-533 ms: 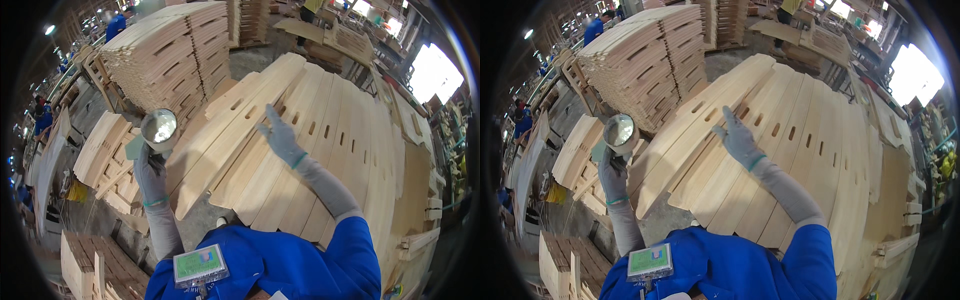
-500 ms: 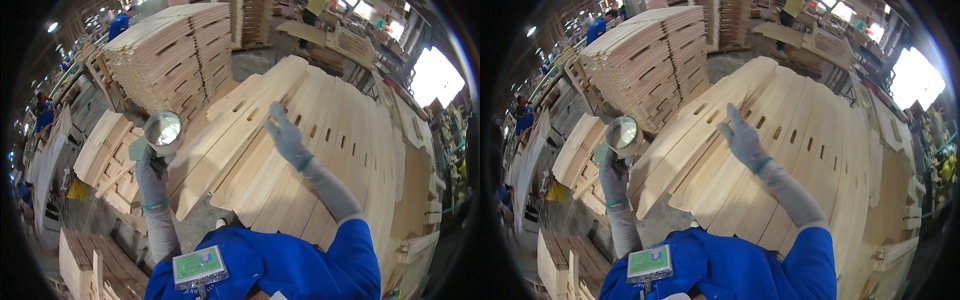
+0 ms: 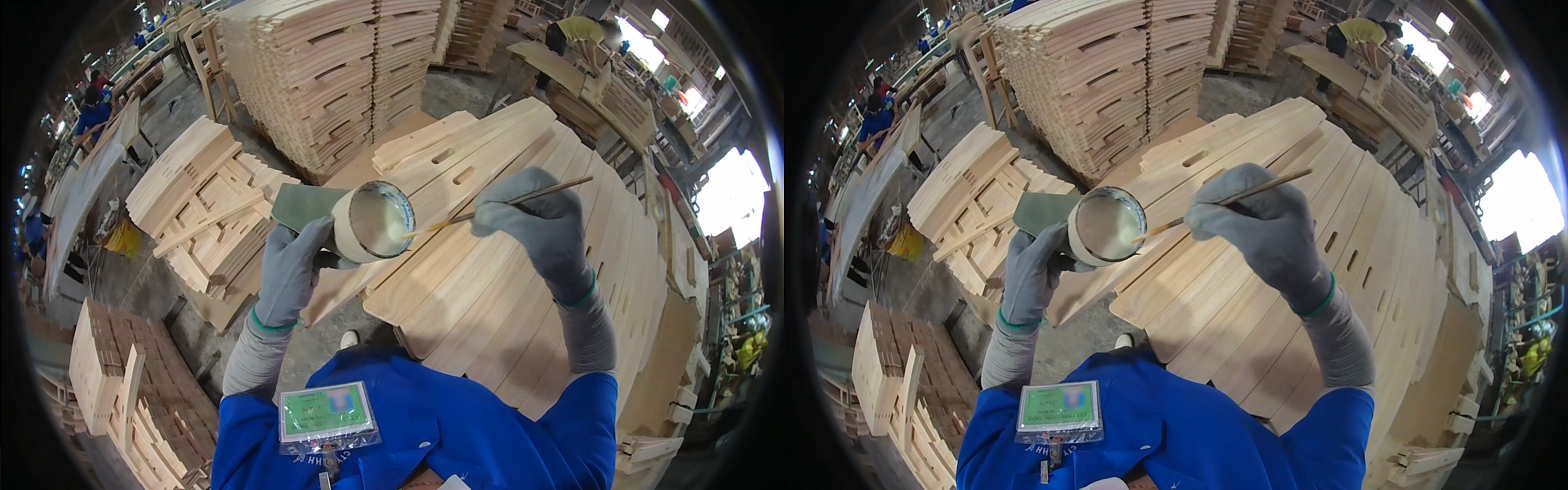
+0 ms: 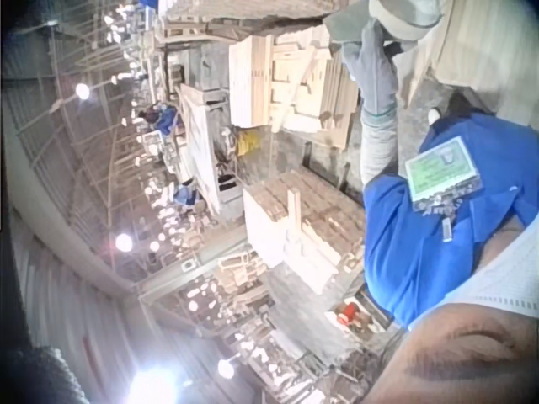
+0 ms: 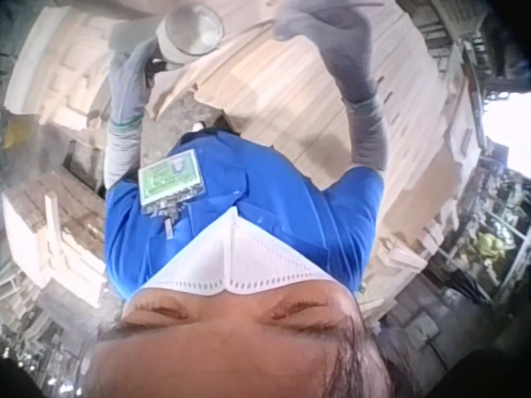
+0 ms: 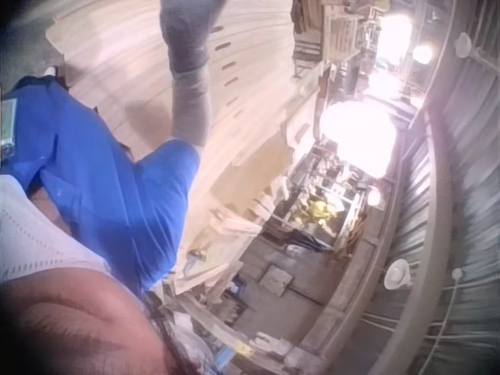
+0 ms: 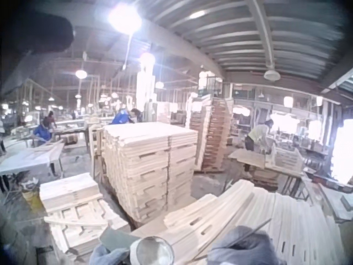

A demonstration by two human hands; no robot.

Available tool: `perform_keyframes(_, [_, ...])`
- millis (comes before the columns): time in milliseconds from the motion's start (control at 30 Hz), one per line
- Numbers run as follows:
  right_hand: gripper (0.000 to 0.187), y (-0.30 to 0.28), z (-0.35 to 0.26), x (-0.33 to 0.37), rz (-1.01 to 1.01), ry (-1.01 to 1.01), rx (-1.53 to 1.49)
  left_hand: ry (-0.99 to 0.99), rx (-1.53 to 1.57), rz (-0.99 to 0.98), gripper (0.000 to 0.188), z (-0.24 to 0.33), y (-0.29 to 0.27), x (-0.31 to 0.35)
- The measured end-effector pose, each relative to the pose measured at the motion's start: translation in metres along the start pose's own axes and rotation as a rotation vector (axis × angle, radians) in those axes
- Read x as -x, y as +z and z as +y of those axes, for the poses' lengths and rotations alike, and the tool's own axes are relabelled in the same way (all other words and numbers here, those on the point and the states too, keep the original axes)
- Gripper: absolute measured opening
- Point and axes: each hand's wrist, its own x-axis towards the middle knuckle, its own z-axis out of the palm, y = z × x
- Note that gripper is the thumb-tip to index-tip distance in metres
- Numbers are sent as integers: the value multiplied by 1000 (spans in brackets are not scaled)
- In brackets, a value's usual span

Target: The person pours liquids into a can, mixes them with a power tool, and then applies the mixture to wooden chair parts using a brush. The person works on multiple chair parts in a workshop setting.

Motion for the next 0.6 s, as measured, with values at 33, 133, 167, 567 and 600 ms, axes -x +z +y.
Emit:
perform_keyframes(33, [6, 3, 5, -2, -5, -51, 81, 49, -71, -25, 30, -1, -1, 0])
perform_keyframes(133, [8, 3, 18, -6, -35, -126, 287, 88, -101, -36, 27, -3, 0, -1])
perform_keyframes(167, [8, 2, 23, -7, -54, -106, 266, 27, 12, 2, 24, -3, 4, -3])
perform_keyframes(567, [16, -24, 79, -20, 171, 438, -720, -280, 176, -56, 31, -23, 13, -24])
perform_keyframes(600, [16, -22, 81, -21, 160, 458, -732, -270, 88, -76, 35, -30, 8, -26])
